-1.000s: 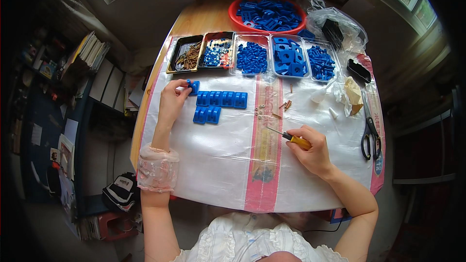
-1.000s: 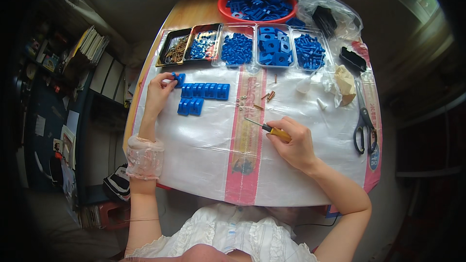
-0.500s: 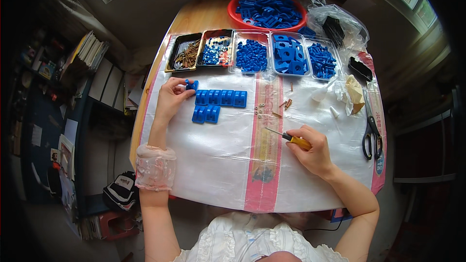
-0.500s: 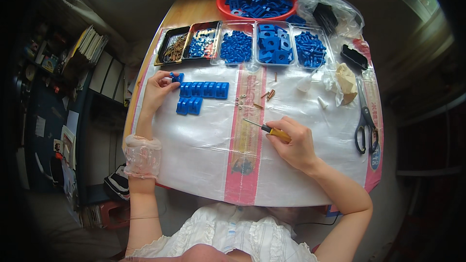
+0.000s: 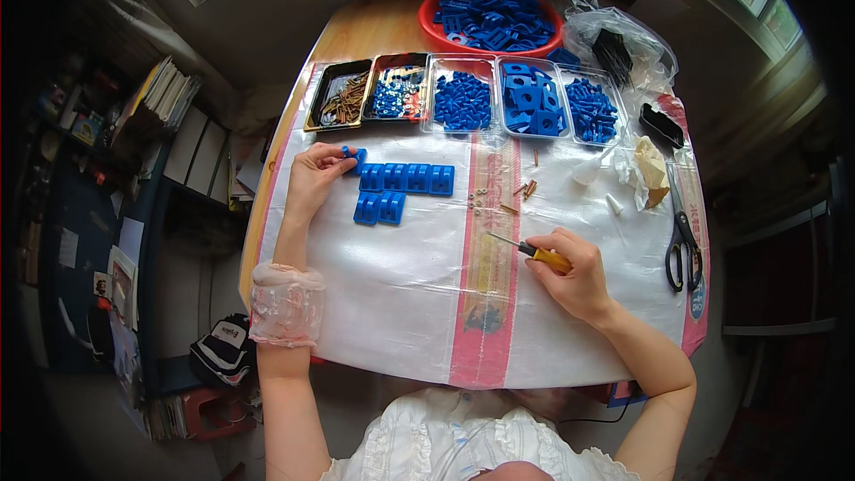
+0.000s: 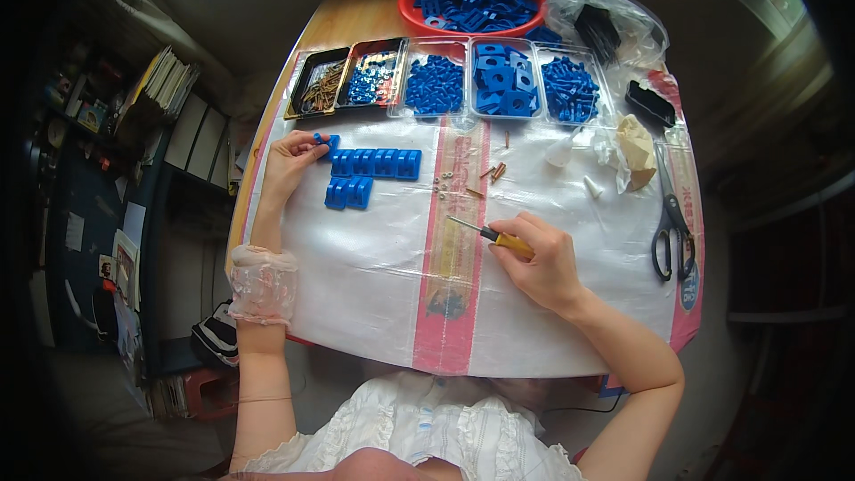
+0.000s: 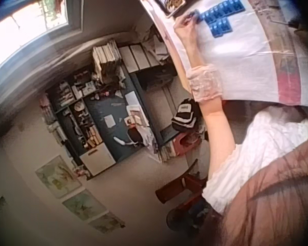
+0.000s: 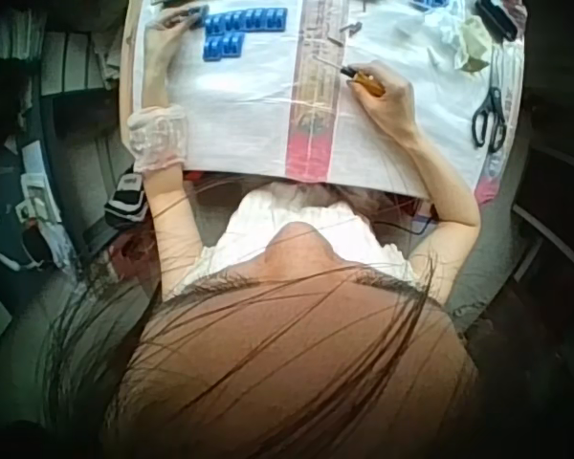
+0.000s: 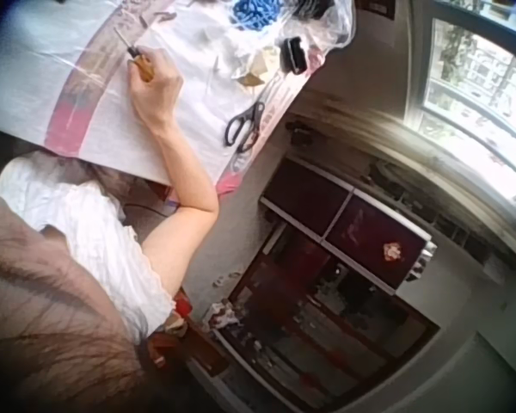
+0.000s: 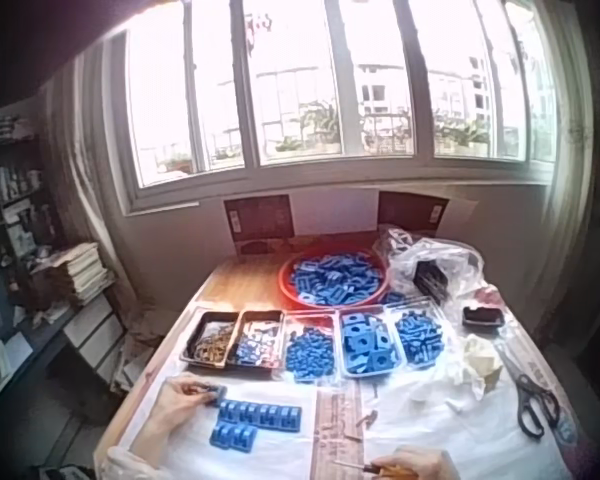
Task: Assembling small blue plastic components using a screwdriver and screws on a table.
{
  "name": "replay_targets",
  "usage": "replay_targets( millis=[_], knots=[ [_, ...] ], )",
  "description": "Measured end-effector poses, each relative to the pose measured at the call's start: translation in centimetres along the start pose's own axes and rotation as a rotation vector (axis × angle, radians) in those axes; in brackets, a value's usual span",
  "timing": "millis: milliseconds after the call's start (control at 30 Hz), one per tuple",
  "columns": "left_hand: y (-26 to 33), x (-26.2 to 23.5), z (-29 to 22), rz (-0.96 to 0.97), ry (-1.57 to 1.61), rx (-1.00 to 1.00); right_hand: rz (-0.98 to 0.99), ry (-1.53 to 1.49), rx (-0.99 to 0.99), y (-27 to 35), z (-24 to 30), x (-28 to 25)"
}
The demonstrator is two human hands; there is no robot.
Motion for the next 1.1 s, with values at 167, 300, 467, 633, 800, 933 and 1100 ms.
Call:
replay_targets(
  millis=[167, 300, 467, 633, 800, 933, 1100],
  knots=[
    [0.2, 0.0, -0.1, -0.022, 0.000, 0.007, 0.008, 0.016, -0.004, -0.1, 0.2, 0.0],
    [0.1, 0.2, -0.1, -0.026, -0.003, 0.009, 0.007, 0.014, -0.004, 0.0, 0.0, 0.0],
    [0.1, 0.0, 0.0, -0.022, -0.004, 0.012, 0.013, 0.016, -0.004, 0.0, 0.0, 0.0],
    [0.2, 0.1, 0.0, -0.027, -0.008, -0.003, 0.018, 0.016, 0.003, 0.0, 0.1, 0.0],
    [0.3, 0.2, -0.5, -0.041, -0.067, -0.061, 0.011, 0.019, -0.008, 0.1, -0.1, 0.0],
    [0.7, 0.1, -1.0, -0.061, -0.119, -0.064, 0.010, 0.010, -0.022, 0.0, 0.0, 0.1],
    [0.6, 0.2, -1.0, -0.068, -0.132, -0.090, 0.014, 0.018, -0.025, 0.1, 0.0, 0.0]
  ],
)
Point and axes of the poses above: each hand's wrist, its own y-axis away from the middle knuckle, its own x-axis out of the palm, z = x × y, the point moved 5 cm from there along -y, towards the middle knuckle, and after that the axes turned 14 degrees about -x, right-handed, at the moved point
